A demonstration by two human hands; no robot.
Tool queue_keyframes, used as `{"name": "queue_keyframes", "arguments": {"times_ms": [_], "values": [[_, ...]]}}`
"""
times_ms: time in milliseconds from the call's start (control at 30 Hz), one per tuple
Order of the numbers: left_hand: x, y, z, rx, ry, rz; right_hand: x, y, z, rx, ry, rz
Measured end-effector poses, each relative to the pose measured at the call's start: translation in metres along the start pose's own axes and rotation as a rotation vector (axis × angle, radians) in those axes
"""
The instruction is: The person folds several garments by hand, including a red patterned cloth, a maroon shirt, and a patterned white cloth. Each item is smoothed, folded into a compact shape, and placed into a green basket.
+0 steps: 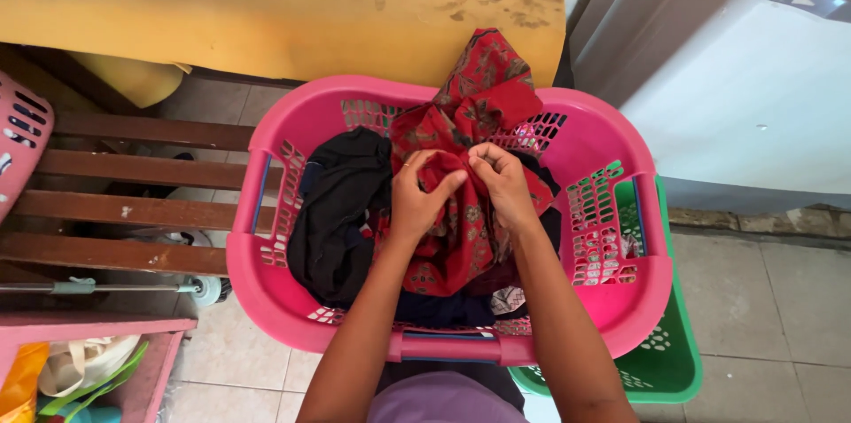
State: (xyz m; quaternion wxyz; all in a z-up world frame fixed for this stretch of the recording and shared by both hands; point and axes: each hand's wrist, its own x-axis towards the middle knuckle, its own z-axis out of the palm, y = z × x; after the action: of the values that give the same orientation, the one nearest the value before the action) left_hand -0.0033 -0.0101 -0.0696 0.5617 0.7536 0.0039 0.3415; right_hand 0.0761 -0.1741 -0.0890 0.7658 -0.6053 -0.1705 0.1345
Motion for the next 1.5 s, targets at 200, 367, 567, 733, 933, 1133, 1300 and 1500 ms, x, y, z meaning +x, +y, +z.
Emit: {"name": "queue_keyframes", "arguments": {"times_ms": [200, 367, 567, 733, 933, 1133, 1300, 1500], "values": [[0.000, -0.004, 0.005, 0.055, -0.070, -0.288, -0.003, -0.025, 0.004, -0.238, -0.044, -0.058], [-0.002, -0.003, 0.003, 0.070, -0.131, -0.257, -0.010, -0.045, 0.013, -0.567, 0.072, -0.325], [0.001, 0.002, 0.004, 0.026, -0.088, -0.146, -0.016, -0.068, 0.031, -0.882, 0.131, -0.504], [0.002, 0.009, 0.003, 0.069, -0.054, -0.143, -0.019, -0.071, 0.041, -1.113, 0.137, -0.669], [0.010, 0.015, 0.004, 0.195, -0.022, 0.026, -0.014, -0.045, 0.034, -1.074, 0.195, -0.608], [0.012, 0.023, 0.002, 0.258, -0.008, -0.026, -0.005, -0.017, 0.013, -0.121, -0.001, -0.026], [0.005, 0.032, 0.002, 0.182, -0.014, 0.128, -0.003, -0.014, 0.000, 0.119, -0.051, 0.038], [0.002, 0.027, 0.002, 0.338, -0.103, 0.197, -0.009, -0.019, 0.003, 0.019, -0.082, 0.011]]}}
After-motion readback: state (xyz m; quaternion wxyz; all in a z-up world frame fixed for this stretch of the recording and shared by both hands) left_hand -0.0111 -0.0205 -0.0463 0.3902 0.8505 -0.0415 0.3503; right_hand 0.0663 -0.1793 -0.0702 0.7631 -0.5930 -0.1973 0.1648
